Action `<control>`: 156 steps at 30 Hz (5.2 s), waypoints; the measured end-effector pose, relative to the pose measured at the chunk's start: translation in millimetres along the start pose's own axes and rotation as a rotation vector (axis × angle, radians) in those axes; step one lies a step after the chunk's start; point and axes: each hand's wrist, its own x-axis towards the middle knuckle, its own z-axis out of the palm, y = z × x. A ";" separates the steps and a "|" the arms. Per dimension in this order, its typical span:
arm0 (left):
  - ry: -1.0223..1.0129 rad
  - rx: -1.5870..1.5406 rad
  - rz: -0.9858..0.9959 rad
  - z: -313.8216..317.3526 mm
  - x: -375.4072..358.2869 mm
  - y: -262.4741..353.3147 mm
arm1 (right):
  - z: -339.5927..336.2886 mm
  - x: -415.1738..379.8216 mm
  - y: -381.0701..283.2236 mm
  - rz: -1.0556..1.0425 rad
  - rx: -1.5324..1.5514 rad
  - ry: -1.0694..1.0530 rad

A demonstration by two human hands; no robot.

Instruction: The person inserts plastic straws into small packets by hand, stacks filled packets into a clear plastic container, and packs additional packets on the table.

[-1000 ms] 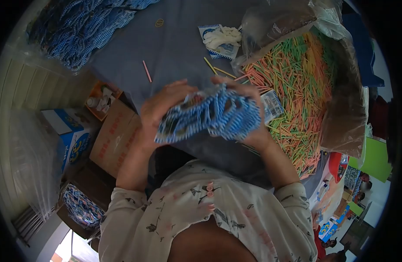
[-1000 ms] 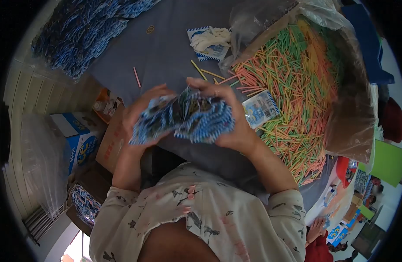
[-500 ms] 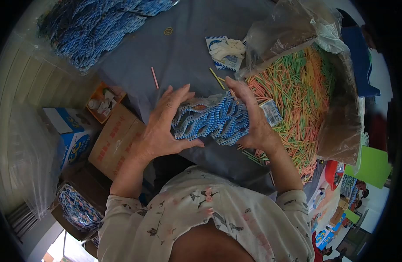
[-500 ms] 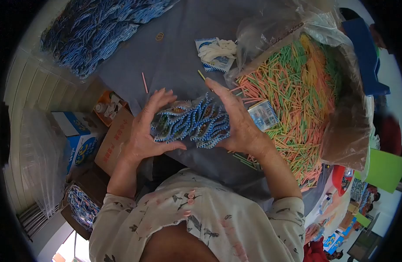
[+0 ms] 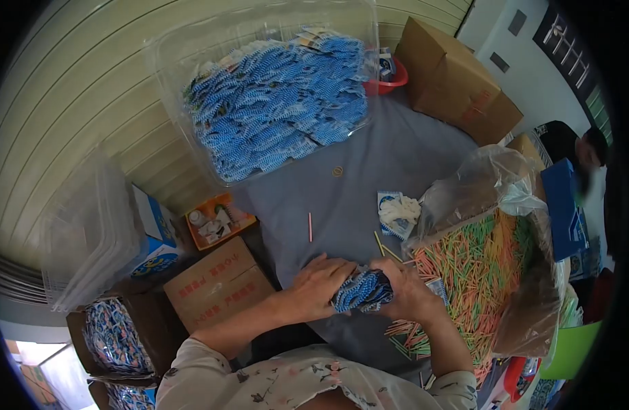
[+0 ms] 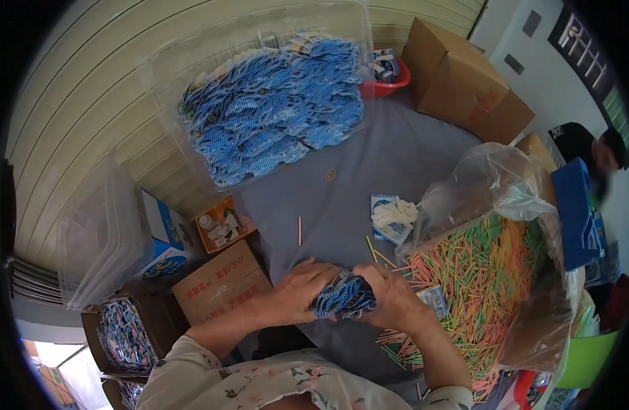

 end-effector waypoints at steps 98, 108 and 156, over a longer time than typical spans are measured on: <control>0.139 0.918 -0.201 -305.9 286.9 -172.0 | 40.8 324.1 146.9 -0.528 -0.481 0.565; 0.572 0.936 0.076 -268.5 241.8 -103.2 | 49.8 338.7 154.4 -0.469 -0.443 0.644; 0.395 1.200 -0.411 -282.2 256.8 -175.7 | 52.9 358.7 142.4 -0.373 -0.460 0.678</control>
